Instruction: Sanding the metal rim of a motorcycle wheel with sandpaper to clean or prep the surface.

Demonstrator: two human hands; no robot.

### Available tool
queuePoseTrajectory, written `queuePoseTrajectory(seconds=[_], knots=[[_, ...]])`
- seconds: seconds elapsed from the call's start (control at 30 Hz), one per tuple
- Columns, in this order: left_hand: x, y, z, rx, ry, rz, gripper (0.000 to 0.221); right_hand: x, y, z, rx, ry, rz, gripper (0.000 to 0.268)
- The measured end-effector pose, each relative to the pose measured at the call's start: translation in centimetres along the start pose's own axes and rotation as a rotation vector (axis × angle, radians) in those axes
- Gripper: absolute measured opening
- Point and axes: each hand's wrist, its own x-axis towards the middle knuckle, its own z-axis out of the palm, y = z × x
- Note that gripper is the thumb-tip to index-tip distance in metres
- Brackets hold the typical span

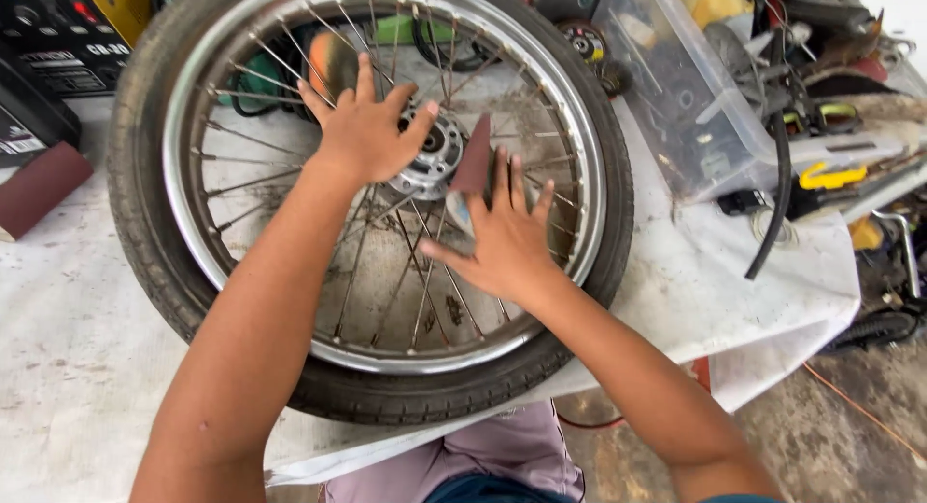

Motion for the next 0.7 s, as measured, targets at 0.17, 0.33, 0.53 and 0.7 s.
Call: queuePoseTrajectory(seconds=[0.17, 0.33, 0.53, 0.7], knots=[[0.4, -1.4, 1.9, 0.029, 0.087, 0.078, 0.084, -1.4, -1.6, 1.0, 0.0, 0.063, 0.111, 0.113], [0.5, -1.0, 1.2, -0.04, 0.11, 0.07, 0.088, -0.1, -3.1, -2.5, -0.013, -0.105, 0.249, 0.121], [-0.5, -0.3, 0.6, -0.025, 0.052, 0.038, 0.099, -0.7, -3.0, -1.8, -0.15, -0.06, 0.199, 0.112], [-0.8, 0.2, -0.5, -0.039, 0.069, 0.047, 0.102, -1.1, -2.7, -0.9, -0.208, 0.028, 0.129, 0.117]])
